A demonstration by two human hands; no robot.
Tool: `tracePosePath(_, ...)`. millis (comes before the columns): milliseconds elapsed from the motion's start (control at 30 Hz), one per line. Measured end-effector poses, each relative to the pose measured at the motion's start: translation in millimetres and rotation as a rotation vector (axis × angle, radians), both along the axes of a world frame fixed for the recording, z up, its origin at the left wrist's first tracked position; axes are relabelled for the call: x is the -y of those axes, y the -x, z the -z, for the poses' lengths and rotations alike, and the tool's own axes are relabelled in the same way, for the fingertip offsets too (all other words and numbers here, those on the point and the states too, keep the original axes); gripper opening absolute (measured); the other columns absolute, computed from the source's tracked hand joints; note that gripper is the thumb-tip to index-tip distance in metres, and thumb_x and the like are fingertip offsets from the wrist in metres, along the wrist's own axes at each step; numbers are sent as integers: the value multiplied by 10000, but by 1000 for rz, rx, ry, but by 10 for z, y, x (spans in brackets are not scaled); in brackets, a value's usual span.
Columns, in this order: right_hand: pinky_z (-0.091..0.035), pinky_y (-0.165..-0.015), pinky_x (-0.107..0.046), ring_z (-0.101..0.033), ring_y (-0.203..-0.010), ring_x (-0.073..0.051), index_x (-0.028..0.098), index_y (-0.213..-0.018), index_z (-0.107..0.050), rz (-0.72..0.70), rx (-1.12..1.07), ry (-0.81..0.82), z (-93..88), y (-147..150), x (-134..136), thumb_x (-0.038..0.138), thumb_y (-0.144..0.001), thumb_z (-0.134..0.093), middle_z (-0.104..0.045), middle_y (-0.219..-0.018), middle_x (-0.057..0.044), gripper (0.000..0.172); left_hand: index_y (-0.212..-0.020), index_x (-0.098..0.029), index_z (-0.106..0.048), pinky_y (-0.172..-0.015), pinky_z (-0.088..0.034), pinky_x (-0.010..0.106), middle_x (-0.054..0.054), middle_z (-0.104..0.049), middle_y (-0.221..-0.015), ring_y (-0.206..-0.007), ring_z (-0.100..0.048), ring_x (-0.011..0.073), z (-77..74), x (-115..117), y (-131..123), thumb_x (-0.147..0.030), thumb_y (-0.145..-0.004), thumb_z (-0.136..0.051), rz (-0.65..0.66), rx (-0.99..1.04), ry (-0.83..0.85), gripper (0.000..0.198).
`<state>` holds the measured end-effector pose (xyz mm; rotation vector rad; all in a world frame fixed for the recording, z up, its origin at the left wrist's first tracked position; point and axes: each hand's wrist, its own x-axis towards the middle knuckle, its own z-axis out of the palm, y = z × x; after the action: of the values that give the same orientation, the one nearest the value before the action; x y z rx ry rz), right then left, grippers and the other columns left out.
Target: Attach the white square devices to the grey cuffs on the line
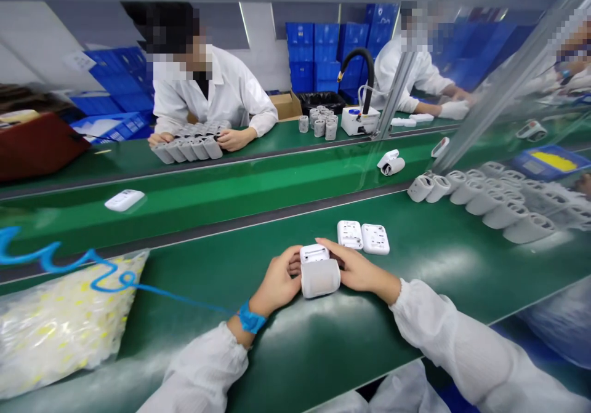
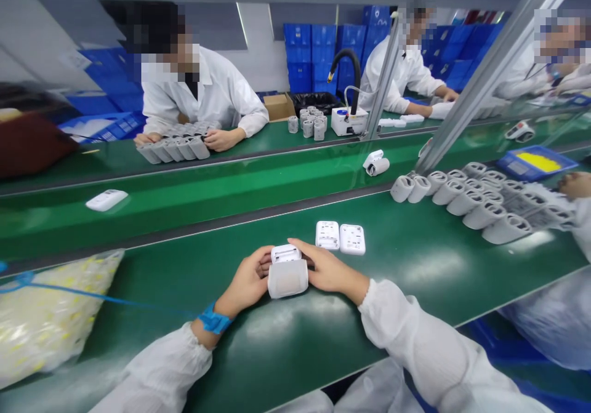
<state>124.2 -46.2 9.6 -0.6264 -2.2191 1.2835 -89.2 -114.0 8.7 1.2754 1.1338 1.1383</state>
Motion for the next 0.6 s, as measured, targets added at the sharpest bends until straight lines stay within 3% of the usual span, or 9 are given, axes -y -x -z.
tracePosePath(167, -464, -1047, -429, -595, -1221, -235, 260, -1544, -293, 25, 78, -97, -42, -22, 24, 102, -889, -508, -539, -1440, -97, 707, -1146, -158, -545, -809, -600, 345, 150, -719, -1106, -955, -728, 248, 1, 4, 31, -161, -725, -711, 52, -35, -25, 452)
tracePosePath(400, -465, -1032, -396, -589, -1219, -246, 219, -1514, -322, 115, 25, -175, -22, 82, 119, 43, -820, -529, -565, -1398, -123, 745, -1160, -163, -544, -810, -606, 332, 122, -710, -1134, -977, -724, 257, 24, 43, -71, -191, -752, -683, -49, -161, -151, 431)
tracePosePath(600, -497, -975, -387, -625, -1147, -250, 204, -1492, -347, 157, 26, -194, -9, 109, 152, 32, -802, -539, -614, -1323, -128, 737, -1133, -167, -564, -791, -603, 304, 86, -720, -1106, -956, -728, 254, -21, 61, -82, -200, -755, -683, -44, -217, -197, 398)
